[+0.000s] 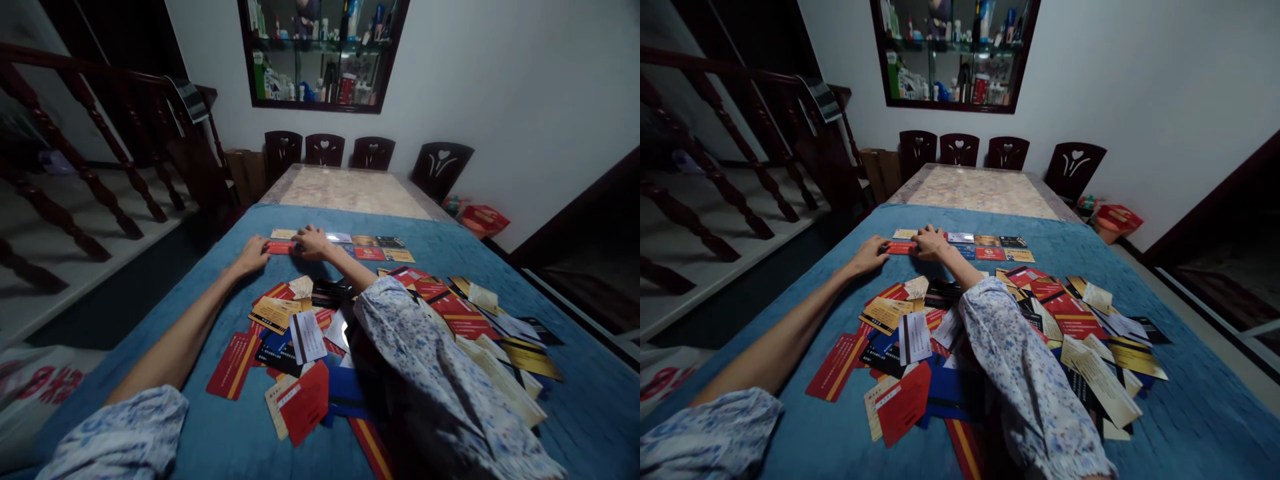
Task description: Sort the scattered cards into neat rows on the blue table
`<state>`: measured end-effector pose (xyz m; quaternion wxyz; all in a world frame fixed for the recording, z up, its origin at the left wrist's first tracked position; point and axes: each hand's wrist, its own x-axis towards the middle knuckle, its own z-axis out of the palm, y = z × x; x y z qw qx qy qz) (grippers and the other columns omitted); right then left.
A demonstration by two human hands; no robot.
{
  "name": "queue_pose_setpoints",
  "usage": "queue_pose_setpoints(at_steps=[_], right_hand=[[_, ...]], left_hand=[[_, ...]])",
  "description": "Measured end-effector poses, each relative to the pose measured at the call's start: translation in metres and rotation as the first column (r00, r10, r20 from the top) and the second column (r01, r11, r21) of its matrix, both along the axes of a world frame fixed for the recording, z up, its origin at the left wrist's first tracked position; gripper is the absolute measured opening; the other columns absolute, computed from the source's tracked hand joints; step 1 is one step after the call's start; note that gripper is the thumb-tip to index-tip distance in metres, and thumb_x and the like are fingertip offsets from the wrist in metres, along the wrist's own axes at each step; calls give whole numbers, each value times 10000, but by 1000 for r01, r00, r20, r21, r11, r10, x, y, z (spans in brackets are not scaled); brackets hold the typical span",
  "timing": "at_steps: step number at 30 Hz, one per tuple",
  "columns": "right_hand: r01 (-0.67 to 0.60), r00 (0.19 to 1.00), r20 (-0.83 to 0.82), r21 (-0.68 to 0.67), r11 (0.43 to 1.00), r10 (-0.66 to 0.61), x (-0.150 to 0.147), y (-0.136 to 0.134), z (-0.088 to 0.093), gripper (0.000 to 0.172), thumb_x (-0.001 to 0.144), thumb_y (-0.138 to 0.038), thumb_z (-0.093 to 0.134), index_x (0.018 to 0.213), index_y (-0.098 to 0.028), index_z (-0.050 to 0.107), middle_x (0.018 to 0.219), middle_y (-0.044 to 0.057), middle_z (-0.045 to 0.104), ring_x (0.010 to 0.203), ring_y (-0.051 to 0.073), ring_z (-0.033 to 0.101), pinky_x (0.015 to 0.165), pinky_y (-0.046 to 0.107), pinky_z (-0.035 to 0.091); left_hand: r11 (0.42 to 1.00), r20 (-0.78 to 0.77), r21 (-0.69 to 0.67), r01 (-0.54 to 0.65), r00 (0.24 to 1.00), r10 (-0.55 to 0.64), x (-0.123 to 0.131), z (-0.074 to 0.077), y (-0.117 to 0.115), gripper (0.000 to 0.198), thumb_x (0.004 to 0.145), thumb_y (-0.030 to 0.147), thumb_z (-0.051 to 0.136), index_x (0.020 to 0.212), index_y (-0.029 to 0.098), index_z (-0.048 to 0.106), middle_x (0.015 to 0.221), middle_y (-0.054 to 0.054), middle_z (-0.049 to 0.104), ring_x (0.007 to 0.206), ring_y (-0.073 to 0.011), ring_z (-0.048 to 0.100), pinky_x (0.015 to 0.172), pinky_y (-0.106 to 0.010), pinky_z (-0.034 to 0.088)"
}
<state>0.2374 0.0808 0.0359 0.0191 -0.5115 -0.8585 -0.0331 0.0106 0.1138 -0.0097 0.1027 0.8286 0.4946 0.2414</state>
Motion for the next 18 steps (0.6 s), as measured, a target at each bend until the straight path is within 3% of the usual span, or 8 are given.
queue_pose_setpoints(at_steps=[7,18], right_hand=[[-59,996,-66,47,997,62,25,-31,3,392,910,-343,575,1277,-242,666,1310,128,603,1209,333,404,907,454,362],[-105,979,-164,109,988,122,70,-83,-1,247,916,-288,589,1099,-233,747,1144,111,702,1151,314,439,895,446,321]], left_hand=[[997,-41,55,46,998,-44,23,2,-33,360,819,193,532,1116,136,727,1191,-121,636,1136,-299,562,1070,-485,442],[982,-24,67,178,984,-176,68,21,-97,286,852,148,571,1071,176,753,1206,-99,672,1149,-288,536,1023,-488,431]])
